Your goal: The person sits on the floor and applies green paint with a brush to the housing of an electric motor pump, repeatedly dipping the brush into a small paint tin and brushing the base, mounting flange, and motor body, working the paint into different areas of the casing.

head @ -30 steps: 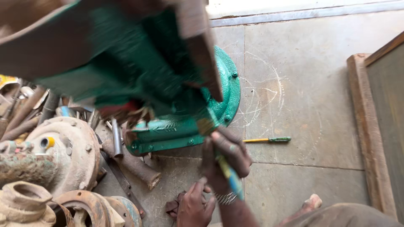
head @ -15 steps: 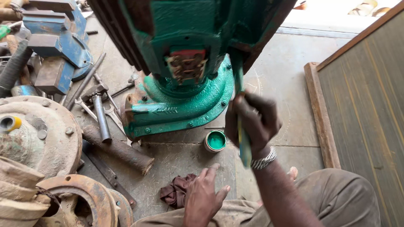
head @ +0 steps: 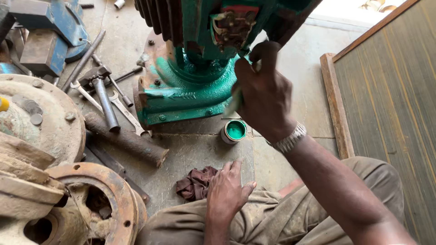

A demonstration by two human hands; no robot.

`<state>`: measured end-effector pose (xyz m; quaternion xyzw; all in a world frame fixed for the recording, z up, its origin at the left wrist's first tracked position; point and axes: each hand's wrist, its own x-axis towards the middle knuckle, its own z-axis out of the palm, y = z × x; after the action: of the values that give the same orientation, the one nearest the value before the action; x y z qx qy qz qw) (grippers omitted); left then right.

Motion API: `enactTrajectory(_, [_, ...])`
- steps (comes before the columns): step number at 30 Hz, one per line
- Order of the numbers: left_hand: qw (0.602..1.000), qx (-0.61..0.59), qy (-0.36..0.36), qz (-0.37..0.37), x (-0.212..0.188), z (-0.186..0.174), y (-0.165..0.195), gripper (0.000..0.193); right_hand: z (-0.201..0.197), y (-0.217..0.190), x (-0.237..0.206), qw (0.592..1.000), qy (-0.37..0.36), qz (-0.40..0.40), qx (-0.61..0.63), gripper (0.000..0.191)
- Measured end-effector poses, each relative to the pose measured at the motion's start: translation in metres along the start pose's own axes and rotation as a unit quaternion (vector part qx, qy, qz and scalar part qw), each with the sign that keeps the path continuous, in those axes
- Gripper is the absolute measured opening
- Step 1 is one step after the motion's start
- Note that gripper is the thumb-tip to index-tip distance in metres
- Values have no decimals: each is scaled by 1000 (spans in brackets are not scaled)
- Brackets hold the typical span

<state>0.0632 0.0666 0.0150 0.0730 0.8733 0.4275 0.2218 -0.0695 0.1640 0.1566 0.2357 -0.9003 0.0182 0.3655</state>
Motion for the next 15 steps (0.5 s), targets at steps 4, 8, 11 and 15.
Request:
enactTrajectory(4, [1000, -10, 5, -11, -1, -3, 1, 75, 1, -6, 8, 992, -16, -59, -112, 23])
enactTrajectory(8, [999, -33, 18, 2, -2, -6, 1, 77, -15, -2, 15, 980, -86, -103, -145, 19])
enactTrajectory(11, [999, -31, 14, 5, -1, -7, 2, 77, -32, 17, 1, 984, -61, -146, -86, 13])
enactTrajectory(15, [1000, -25, 12, 1, -2, -5, 3, 80, -13, 38, -11, 956, -65, -255, -128, 16])
